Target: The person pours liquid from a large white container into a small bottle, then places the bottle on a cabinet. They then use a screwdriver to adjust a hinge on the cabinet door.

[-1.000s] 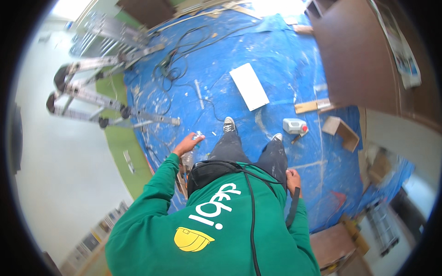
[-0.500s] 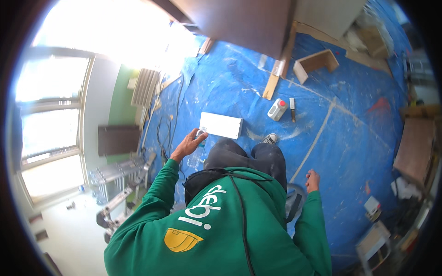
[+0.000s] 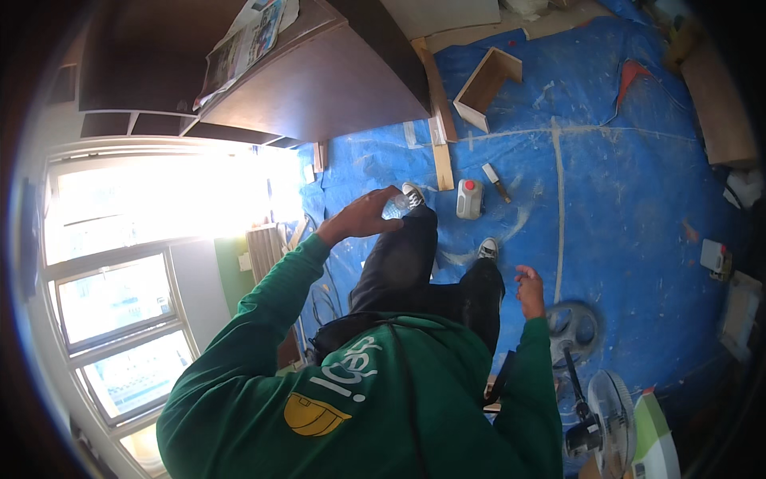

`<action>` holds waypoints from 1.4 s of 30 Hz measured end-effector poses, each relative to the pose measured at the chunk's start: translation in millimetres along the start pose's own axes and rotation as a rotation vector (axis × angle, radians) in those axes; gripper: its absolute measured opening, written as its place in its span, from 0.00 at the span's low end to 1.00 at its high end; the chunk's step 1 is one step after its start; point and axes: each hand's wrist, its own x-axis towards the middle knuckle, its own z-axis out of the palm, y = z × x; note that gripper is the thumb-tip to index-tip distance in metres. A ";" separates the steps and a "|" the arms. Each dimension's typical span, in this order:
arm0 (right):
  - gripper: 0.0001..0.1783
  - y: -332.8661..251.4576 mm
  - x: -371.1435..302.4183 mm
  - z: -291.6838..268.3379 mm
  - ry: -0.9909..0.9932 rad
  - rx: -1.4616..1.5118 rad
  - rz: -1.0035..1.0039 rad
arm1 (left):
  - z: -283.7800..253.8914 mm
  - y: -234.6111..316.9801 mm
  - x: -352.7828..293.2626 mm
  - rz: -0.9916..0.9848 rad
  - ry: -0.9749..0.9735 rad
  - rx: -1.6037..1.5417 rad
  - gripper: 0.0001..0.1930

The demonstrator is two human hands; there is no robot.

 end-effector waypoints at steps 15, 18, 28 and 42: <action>0.19 10.6 -60.6 276.4 -0.390 -0.701 -0.400 | -4.4 -194.2 -2.6 0.280 -0.872 0.294 0.28; 0.18 2.5 -99.3 291.2 -0.447 -0.395 -0.269 | -45.9 -194.4 -14.4 0.314 -0.919 0.263 0.27; 0.18 -17.4 -181.2 294.0 -0.529 0.008 -0.082 | 8.5 -317.2 -84.6 0.113 -1.355 -0.361 0.27; 0.27 4.2 318.5 233.7 0.268 -1.099 -0.503 | 89.8 -240.6 247.1 0.393 -0.677 -0.021 0.24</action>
